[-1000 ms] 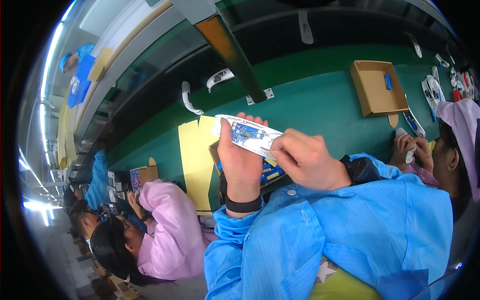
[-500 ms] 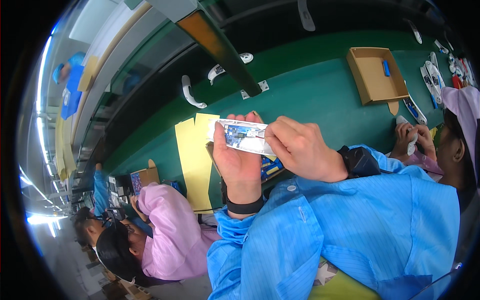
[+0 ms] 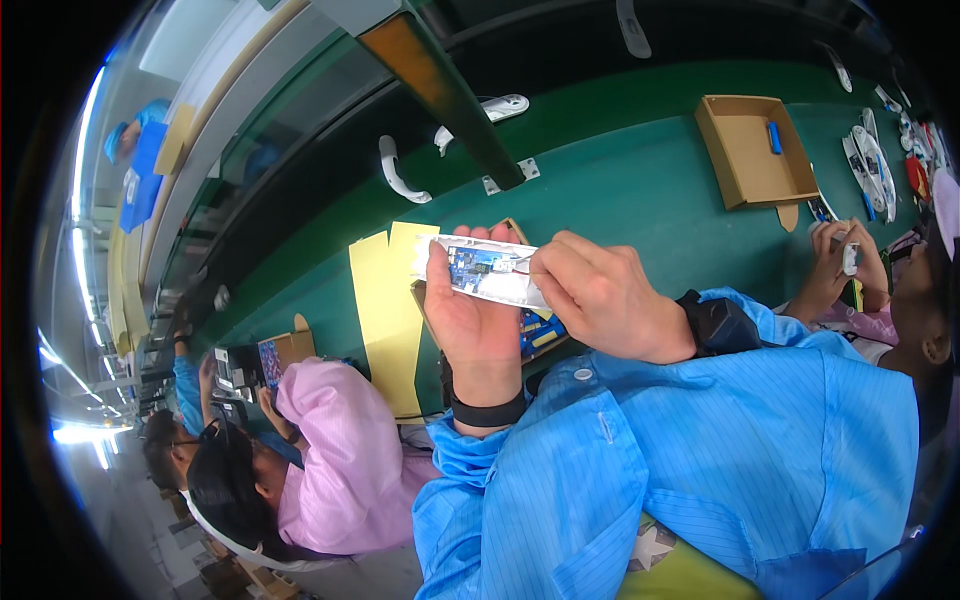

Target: The worker is assembling electronic components, including wiring and PCB boards, into white plastic housings for a product at an assembly line.

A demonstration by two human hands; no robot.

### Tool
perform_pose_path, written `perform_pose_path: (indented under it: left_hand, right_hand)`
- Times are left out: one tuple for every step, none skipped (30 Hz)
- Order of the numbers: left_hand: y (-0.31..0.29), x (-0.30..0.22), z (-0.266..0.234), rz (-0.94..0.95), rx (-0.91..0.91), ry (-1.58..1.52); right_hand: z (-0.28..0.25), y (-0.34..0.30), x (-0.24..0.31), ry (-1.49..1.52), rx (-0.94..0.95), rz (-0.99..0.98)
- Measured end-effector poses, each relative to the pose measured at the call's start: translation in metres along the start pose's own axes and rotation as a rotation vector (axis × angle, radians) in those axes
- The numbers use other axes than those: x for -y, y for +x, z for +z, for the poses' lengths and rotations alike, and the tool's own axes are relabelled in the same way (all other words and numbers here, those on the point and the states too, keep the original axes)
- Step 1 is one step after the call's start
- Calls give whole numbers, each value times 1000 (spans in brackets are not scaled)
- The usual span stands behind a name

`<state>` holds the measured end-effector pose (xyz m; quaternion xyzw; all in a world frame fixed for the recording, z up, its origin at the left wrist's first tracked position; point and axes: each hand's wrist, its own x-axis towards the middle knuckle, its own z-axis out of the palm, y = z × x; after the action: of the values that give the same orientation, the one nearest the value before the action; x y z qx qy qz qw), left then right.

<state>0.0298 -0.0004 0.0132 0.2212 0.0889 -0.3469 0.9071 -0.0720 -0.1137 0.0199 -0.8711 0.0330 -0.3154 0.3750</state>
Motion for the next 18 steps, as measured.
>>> perform_pose_path:
  left_hand:
    - [1,0,0,1,1,-1]
    - [1,1,1,-4,6,-5]
    - [1,2,0,-8,9,-9]
    - [1,2,0,-5,9,-11]
    - [1,2,0,0,-12,-4]
    - [1,2,1,6,-33,3]
    - [1,1,0,8,-34,1]
    - [2,1,-1,14,-24,14]
    - [3,1,-1,16,-12,28]
    - [3,1,0,15,-12,27]
    - [2,2,2,29,-22,43]
    - [1,3,3,45,-34,60]
    - [1,3,3,47,-35,59]
    - [1,3,2,47,-30,65]
    - [1,3,2,45,-24,71]
    - [1,3,2,45,-24,69]
    - [0,3,2,52,-15,75]
    - [0,2,1,59,-6,81]
  right_hand:
    - [-1,0,0,0,0,-2]
    - [-2,0,0,-22,7,-6]
    - [-2,0,0,-42,14,-12]
    - [-2,0,0,-41,17,-14]
    - [-1,0,0,-52,17,-25]
    - [-1,1,0,-62,16,-36]
    - [-1,1,0,-61,19,-39]
    - [1,1,-1,-72,13,-32]
    - [1,1,-1,-84,5,-24]
    - [2,2,-2,-86,5,-24]
    - [2,3,-3,-69,-15,-20]
    - [3,4,-3,-50,-35,-18]
    - [3,4,-3,-49,-33,-19]
    - [3,5,-3,-52,-15,-13]
    - [2,5,-2,-56,2,-6]
    - [2,5,-1,-57,4,-7]
    - [2,6,0,-23,-2,4]
    - [2,6,0,11,-7,14]
